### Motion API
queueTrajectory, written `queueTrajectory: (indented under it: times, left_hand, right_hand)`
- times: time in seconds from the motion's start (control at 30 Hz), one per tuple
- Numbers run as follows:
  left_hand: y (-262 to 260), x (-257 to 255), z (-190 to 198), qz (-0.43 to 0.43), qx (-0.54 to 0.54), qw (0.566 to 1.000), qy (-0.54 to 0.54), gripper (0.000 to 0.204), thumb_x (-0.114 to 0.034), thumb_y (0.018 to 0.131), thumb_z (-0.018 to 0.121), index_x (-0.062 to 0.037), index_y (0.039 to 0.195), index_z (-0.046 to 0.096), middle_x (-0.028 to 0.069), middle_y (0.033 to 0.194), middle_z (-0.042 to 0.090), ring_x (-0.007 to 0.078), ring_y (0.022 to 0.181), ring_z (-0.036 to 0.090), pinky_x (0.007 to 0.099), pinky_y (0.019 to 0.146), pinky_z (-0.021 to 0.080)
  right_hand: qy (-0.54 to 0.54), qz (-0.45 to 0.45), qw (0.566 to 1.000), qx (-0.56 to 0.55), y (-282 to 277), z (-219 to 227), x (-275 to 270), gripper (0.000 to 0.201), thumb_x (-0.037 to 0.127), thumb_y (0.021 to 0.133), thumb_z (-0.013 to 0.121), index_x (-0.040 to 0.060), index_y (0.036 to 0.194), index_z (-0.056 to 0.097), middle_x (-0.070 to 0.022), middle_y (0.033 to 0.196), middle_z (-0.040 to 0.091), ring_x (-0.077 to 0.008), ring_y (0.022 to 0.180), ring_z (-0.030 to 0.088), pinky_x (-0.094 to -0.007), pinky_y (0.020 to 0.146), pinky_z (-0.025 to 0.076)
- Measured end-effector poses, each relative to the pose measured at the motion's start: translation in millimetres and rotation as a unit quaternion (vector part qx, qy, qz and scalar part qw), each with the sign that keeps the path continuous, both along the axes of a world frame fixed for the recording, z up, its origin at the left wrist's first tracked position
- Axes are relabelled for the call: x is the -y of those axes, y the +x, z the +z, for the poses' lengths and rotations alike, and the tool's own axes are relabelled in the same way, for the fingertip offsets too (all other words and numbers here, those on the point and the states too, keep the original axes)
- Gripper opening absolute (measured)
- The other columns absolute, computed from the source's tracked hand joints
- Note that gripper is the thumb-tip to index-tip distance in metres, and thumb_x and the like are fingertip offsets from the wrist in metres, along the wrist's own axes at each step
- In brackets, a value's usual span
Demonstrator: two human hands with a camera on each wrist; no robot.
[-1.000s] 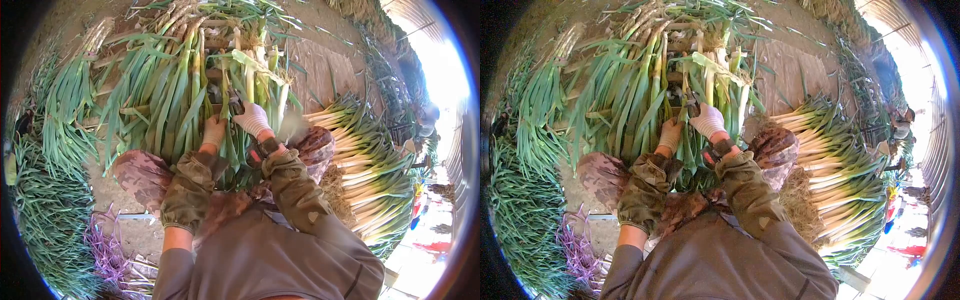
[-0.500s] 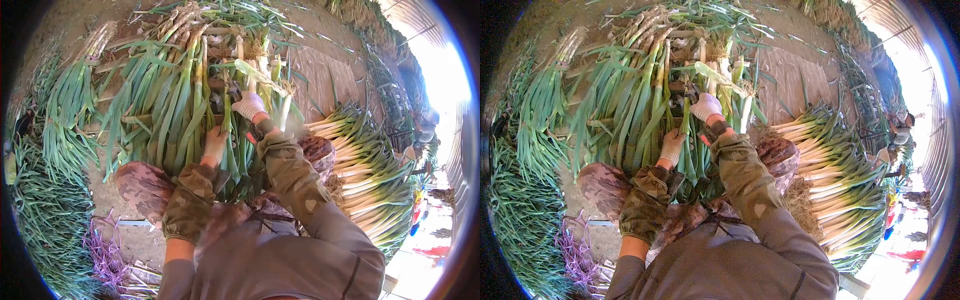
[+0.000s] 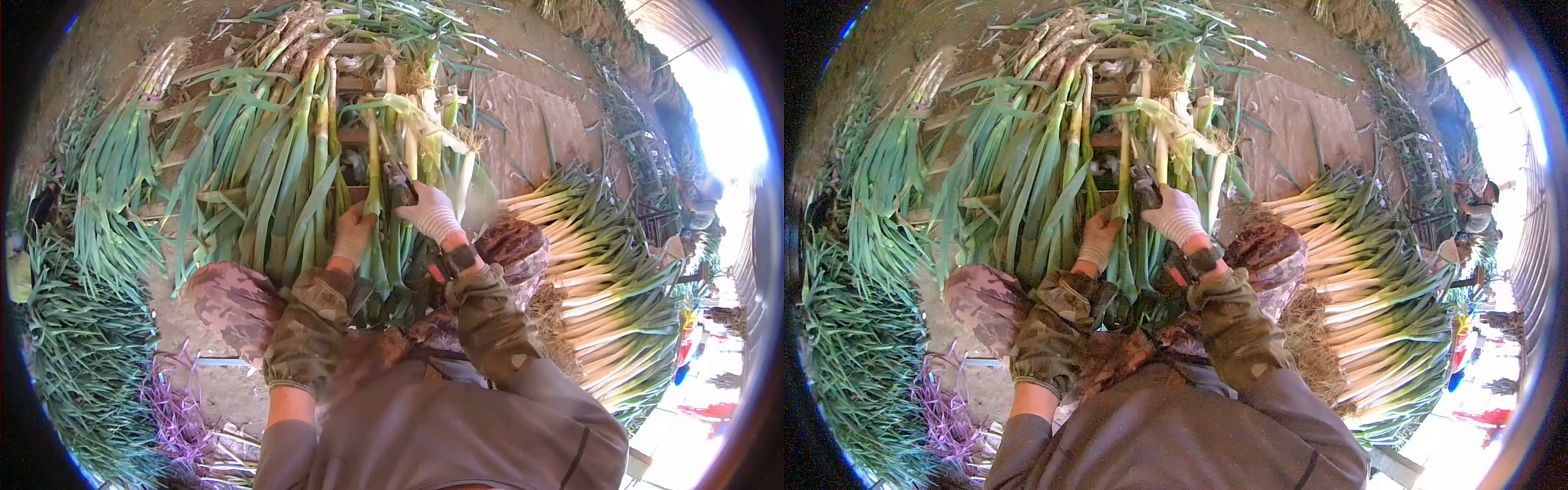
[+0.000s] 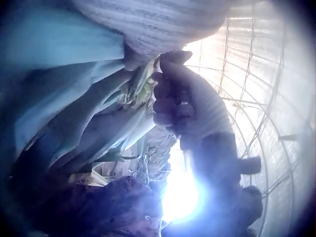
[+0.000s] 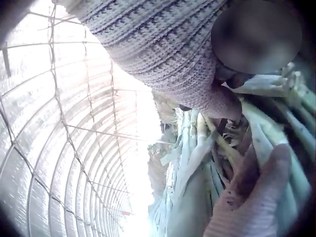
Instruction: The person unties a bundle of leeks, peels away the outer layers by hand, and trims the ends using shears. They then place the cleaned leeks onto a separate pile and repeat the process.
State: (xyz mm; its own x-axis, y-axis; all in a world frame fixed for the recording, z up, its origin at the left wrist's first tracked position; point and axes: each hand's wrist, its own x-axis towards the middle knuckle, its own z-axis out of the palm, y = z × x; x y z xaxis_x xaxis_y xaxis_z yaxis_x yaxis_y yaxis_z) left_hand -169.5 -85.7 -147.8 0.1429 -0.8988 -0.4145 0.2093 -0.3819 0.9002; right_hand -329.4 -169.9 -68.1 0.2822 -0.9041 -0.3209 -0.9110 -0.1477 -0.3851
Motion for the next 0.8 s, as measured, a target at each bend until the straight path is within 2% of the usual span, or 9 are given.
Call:
queueTrajectory:
  times: [0.03,0.17,0.3,0.4,0.53,0.63,0.7,0.77,0.8]
  left_hand:
    - [-1.7,-1.4,7.9,-0.017,0.065,0.998,-0.006,0.042,-0.008,0.093,0.064,0.0033,0.133,0.054,0.016,0.108,0.07,0.023,0.096,0.068,0.035,0.084,0.054]
    - [-22.7,-0.7,-24.6,-0.017,0.056,0.998,-0.035,0.055,-0.005,0.093,0.065,0.0034,0.143,0.046,0.0176,0.142,0.054,0.0207,0.129,0.051,0.0318,0.108,0.038]
    - [-33.2,-15.2,-21.9,-0.016,-0.001,0.999,-0.047,0.056,-0.006,0.094,0.065,0.004,0.145,0.044,0.017,0.141,0.056,0.0207,0.124,0.054,0.033,0.107,0.04]
    - [-39.1,-22.9,-14.6,0.014,0.006,0.999,-0.034,0.055,-0.005,0.094,0.064,0.004,0.145,0.045,0.0163,0.137,0.058,0.0195,0.12,0.056,0.0324,0.105,0.041]
    - [-44.4,-27.3,-11.9,0.027,0.091,0.993,-0.065,0.05,-0.008,0.091,0.063,0.0067,0.138,0.051,0.0153,0.124,0.066,0.0178,0.111,0.061,0.0286,0.098,0.044]
    - [-52.6,-30.0,-30.8,0.031,0.137,0.987,-0.085,0.046,-0.01,0.089,0.066,0.0011,0.133,0.057,0.0184,0.114,0.07,0.0189,0.101,0.066,0.0308,0.09,0.049]
    - [-66.9,-35.3,-21.5,0.008,0.181,0.98,-0.084,0.044,-0.01,0.089,0.066,-0.0009,0.132,0.059,0.0192,0.112,0.07,0.0207,0.098,0.067,0.0322,0.087,0.051]
    - [-84.7,-43.7,-4.9,-0.013,0.174,0.983,-0.059,0.043,-0.012,0.088,0.069,-0.0033,0.129,0.061,0.0201,0.108,0.07,0.0247,0.093,0.068,0.0347,0.083,0.052]
    - [-95.2,-45.6,-17.5,0.008,0.172,0.981,-0.093,0.043,-0.013,0.088,0.07,-0.004,0.129,0.062,0.0201,0.108,0.07,0.0262,0.093,0.068,0.035,0.082,0.052]
  right_hand:
    - [-0.004,-0.003,1.0,0.016,-4.6,1.1,-5.2,0.06,0.037,0.073,0.074,0.0001,0.118,0.063,-0.0236,0.101,0.07,-0.0381,0.1,0.067,-0.0429,0.09,0.053]
    - [0.018,-0.018,0.998,0.057,-13.4,6.8,-13.8,0.059,0.038,0.072,0.075,-0.0002,0.115,0.063,-0.0232,0.1,0.07,-0.0382,0.098,0.067,-0.0431,0.089,0.053]
    - [-0.015,-0.001,0.998,0.062,-14.6,4.3,-9.8,0.059,0.04,0.073,0.074,-0.0001,0.114,0.063,-0.022,0.098,0.07,-0.0362,0.097,0.068,-0.042,0.088,0.053]
    - [0.028,0.004,0.999,0.025,-5.0,6.7,8.2,0.059,0.041,0.073,0.073,-0.0004,0.114,0.064,-0.0226,0.1,0.07,-0.0369,0.1,0.067,-0.0417,0.089,0.053]
    - [-0.001,0.005,0.999,0.054,-3.9,-9.1,31.2,0.061,0.042,0.074,0.073,-0.0012,0.116,0.064,-0.0235,0.103,0.069,-0.0371,0.102,0.067,-0.0418,0.09,0.053]
    - [0.028,-0.011,0.998,0.052,-6.9,0.5,21.0,0.055,0.038,0.076,0.074,0.0004,0.115,0.064,-0.0182,0.095,0.07,-0.029,0.093,0.068,-0.0383,0.087,0.054]
    - [0.056,-0.034,0.995,0.07,-14.2,24.1,5.8,0.049,0.034,0.078,0.073,0.0031,0.114,0.065,-0.0134,0.089,0.069,-0.0242,0.085,0.067,-0.0362,0.082,0.055]
    - [0.027,-0.049,0.994,0.089,-25.6,29.0,-0.8,0.057,0.034,0.077,0.074,-0.0008,0.12,0.063,-0.0176,0.093,0.071,-0.0272,0.086,0.07,-0.0361,0.083,0.055]
    - [-0.004,-0.044,0.994,0.096,-33.0,20.0,-1.1,0.06,0.033,0.076,0.075,-0.0026,0.123,0.062,-0.0196,0.095,0.072,-0.0282,0.087,0.071,-0.036,0.083,0.055]
